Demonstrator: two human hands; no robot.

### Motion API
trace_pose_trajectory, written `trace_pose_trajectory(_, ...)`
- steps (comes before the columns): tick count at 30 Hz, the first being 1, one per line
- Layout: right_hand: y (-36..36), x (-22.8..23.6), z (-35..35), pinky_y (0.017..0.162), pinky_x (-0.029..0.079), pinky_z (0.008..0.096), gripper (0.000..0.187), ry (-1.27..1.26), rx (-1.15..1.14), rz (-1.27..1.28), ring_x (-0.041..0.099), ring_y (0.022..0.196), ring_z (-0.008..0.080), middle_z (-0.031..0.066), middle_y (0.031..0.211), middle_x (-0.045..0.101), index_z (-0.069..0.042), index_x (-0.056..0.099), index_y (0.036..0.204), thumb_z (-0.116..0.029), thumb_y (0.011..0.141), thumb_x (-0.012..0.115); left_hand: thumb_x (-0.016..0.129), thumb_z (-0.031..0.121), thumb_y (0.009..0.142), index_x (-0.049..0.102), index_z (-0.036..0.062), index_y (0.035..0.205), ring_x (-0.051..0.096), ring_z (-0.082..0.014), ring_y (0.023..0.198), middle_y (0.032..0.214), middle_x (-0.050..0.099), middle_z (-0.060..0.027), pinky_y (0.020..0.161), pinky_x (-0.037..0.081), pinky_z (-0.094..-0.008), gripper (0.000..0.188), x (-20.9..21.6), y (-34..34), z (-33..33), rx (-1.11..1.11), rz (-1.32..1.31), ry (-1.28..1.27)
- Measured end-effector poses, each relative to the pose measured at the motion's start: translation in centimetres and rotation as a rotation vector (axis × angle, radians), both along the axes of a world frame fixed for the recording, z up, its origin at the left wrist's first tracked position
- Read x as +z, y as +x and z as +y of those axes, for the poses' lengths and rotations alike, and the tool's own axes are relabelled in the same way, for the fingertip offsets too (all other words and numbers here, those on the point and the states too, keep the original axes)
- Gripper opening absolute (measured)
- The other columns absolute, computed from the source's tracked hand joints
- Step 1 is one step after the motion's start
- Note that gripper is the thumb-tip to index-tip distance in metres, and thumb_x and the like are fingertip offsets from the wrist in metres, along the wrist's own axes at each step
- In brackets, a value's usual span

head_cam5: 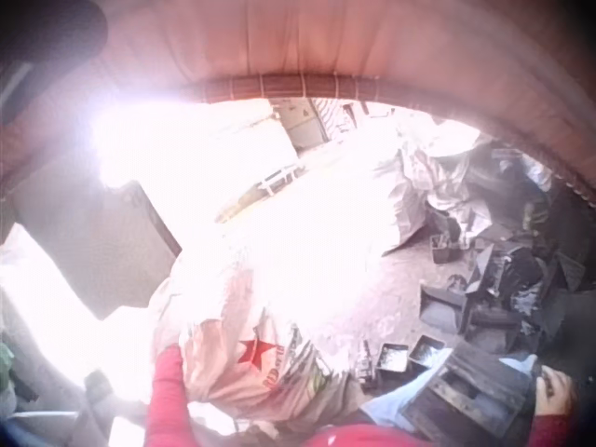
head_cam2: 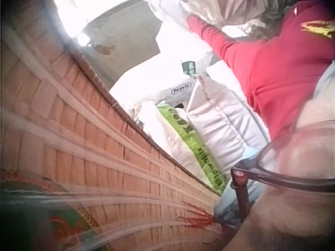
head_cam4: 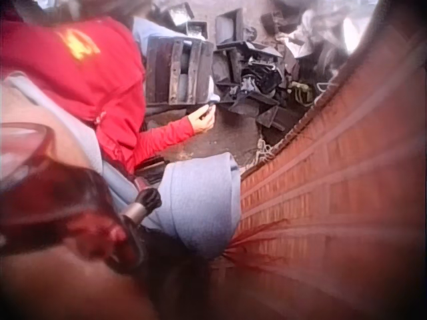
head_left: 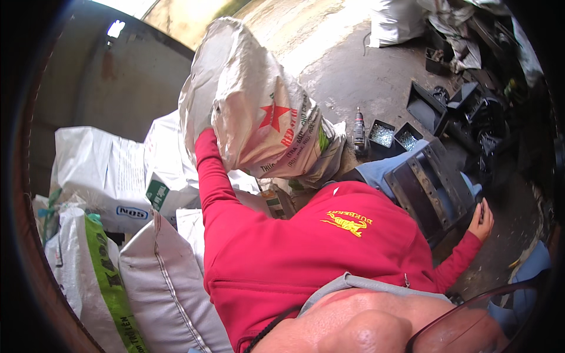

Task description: The person sits on the floor and assembles a metal housing by inserting and tightening bolts with a wrench. They repeatedly pick up bolts from a small container, align the housing halves, and tighten fasteners.

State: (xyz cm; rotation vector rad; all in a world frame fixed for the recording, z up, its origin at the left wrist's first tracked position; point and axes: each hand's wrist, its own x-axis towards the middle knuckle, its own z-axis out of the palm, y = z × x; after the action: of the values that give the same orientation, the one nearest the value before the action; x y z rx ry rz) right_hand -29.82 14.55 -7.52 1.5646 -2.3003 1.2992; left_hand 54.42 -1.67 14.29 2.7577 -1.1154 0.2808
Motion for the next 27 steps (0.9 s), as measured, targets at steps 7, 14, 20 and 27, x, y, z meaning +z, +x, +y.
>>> trace_pose_trajectory(7,0.1,-0.8,1.3,0.098,0.044,0.0399,0.024,-0.025,-0.038,-0.046,0.064,0.100,0.0219,0.0041,0.106,0.070,-0.013,0.070,0.114,-0.018,0.091,0.065,0.069,0.042,0.085,0.073,0.0001,0.100,0.068,-0.0211,0.073,0.081,0.072,-0.0125,0.066,0.051,-0.0356,0.044,1.1,0.4,-0.5,-0.005,-0.057,-0.022)
trace_pose_trajectory(14,-0.5,0.8,2.0,0.096,0.045,0.0421,0.023,-0.049,-0.016,-0.075,0.064,0.100,0.0256,0.0061,0.106,0.070,-0.011,0.070,0.111,-0.020,0.091,0.066,0.071,0.045,0.084,0.073,-0.0003,0.099,0.068,-0.0223,0.073,0.081,0.072,-0.0132,0.066,0.051,-0.0368,0.048,10.0,1.3,-1.9,-0.078,-0.209,-0.345)
trace_pose_trajectory(20,1.0,3.2,2.3,0.080,0.047,0.0250,0.027,-0.108,-0.022,-0.393,0.064,0.098,0.0132,0.0036,0.108,0.070,-0.007,0.068,0.118,-0.016,0.093,0.065,0.073,0.048,0.082,0.073,-0.0007,0.098,0.068,-0.0233,0.073,0.081,0.072,-0.0139,0.067,0.052,-0.0378,0.051,24.7,-6.8,-2.9,-0.567,-0.236,-0.851)
trace_pose_trajectory(27,1.9,10.3,-0.9,0.089,0.039,0.0222,0.064,-0.421,0.425,-0.705,0.056,0.118,0.0147,0.0100,0.131,0.061,-0.005,0.049,0.141,-0.048,0.094,0.056,0.072,0.031,0.088,0.071,0.0026,0.108,0.068,-0.0160,0.081,0.096,0.071,-0.0084,0.069,0.054,-0.0277,0.034,28.0,-34.2,-5.3,-1.437,0.468,-0.598)
